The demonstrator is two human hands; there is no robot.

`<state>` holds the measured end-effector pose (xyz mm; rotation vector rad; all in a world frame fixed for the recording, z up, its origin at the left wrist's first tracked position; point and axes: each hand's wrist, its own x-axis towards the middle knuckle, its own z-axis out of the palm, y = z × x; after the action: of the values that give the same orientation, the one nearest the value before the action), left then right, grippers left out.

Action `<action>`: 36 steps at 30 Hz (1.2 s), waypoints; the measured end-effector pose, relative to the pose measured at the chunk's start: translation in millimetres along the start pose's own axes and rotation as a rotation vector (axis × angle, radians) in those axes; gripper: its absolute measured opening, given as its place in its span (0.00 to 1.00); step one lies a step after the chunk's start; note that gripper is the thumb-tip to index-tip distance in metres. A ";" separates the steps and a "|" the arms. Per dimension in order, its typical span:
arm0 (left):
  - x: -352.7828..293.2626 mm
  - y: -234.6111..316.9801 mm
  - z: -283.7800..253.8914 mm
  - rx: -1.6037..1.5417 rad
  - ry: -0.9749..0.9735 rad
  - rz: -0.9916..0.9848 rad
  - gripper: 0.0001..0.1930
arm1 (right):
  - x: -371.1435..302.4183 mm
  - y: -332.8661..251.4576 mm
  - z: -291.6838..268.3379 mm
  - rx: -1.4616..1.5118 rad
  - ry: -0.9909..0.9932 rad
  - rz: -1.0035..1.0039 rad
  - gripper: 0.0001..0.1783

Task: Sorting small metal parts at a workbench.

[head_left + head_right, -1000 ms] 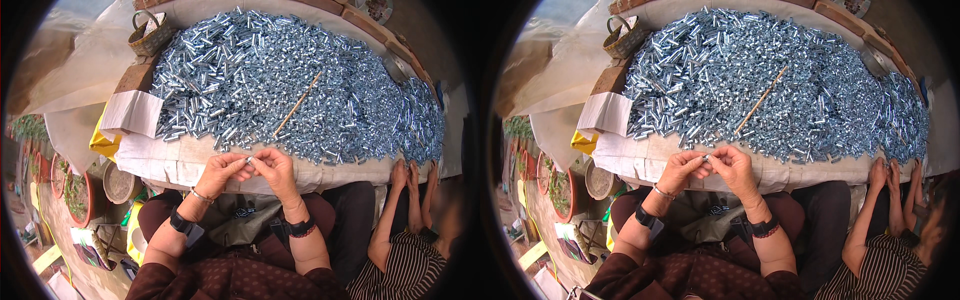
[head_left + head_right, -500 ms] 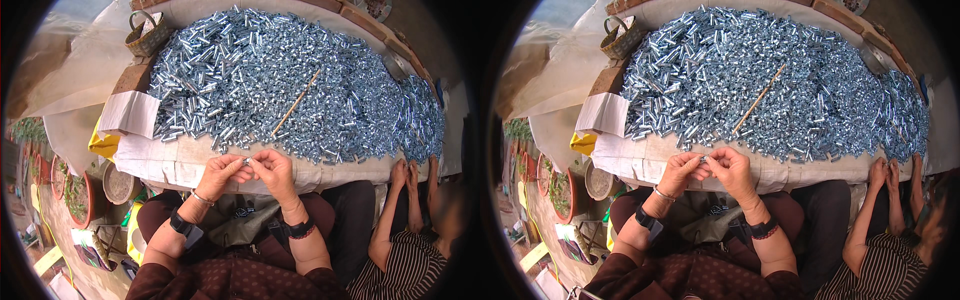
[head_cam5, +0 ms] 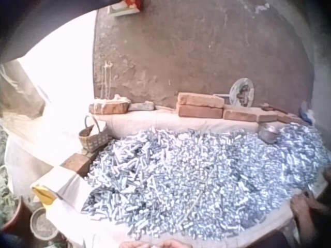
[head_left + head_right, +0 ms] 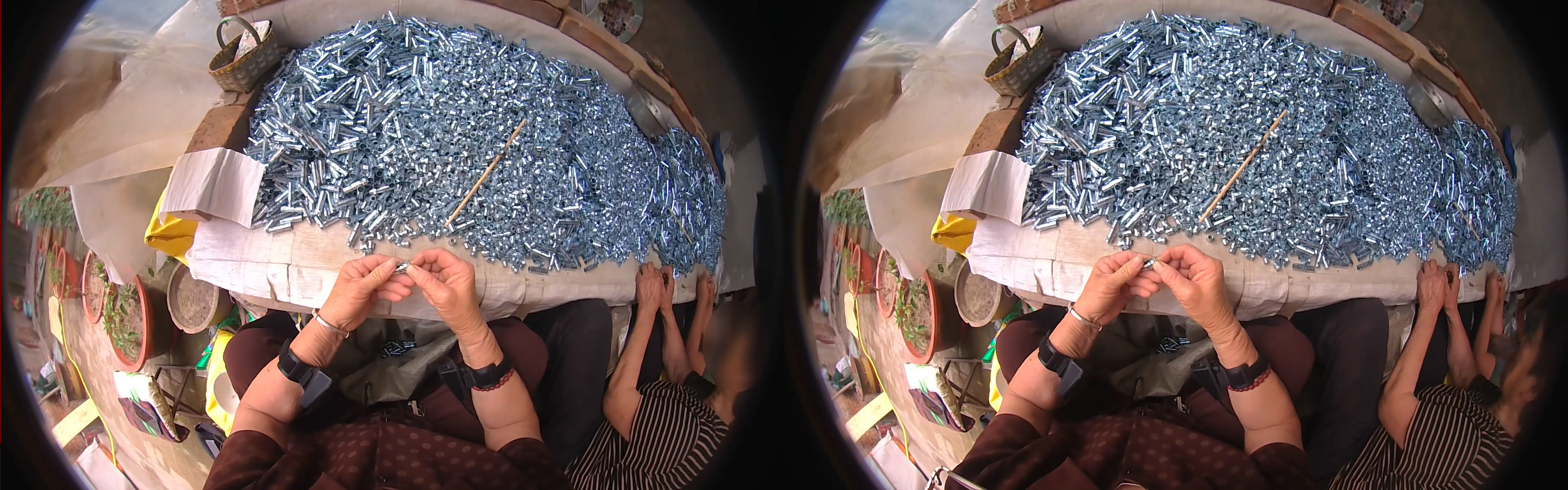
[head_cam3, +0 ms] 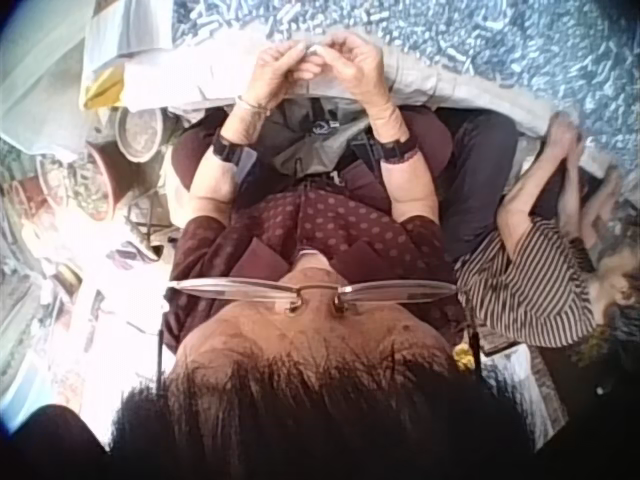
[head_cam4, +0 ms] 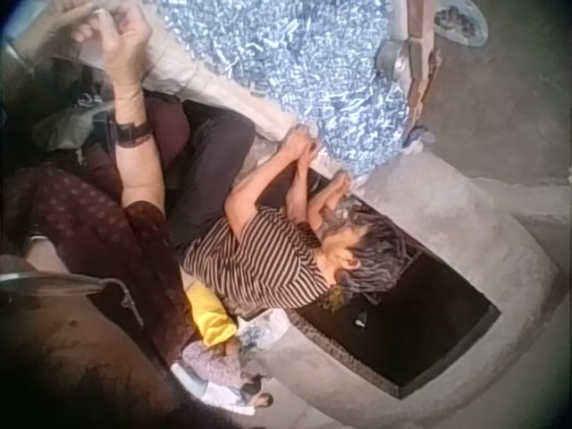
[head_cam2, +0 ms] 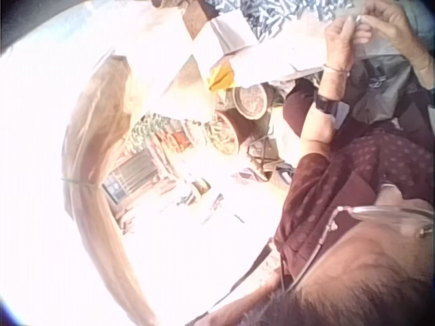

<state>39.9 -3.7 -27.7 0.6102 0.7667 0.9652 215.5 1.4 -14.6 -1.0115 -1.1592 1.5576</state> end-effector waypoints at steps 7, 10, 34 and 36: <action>-0.3 1.6 -4.9 -0.052 -0.011 -0.045 0.12 | 1.3 3.0 2.1 0.017 -0.054 -0.002 0.05; -0.8 1.8 -7.0 -0.049 -0.017 -0.026 0.11 | -1.1 -4.0 1.7 -0.027 -0.083 0.068 0.06; 2.2 -8.7 -11.7 -0.032 0.097 0.034 0.08 | -1.9 4.3 17.0 -0.075 0.042 0.059 0.06; 0.5 -4.7 -11.8 -0.038 0.093 0.033 0.08 | -1.0 2.4 11.0 -0.079 -0.001 0.053 0.06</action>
<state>33.0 -3.9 -38.4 0.5491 0.8211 1.0426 204.9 -2.3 -14.4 -1.1012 -1.2113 1.5641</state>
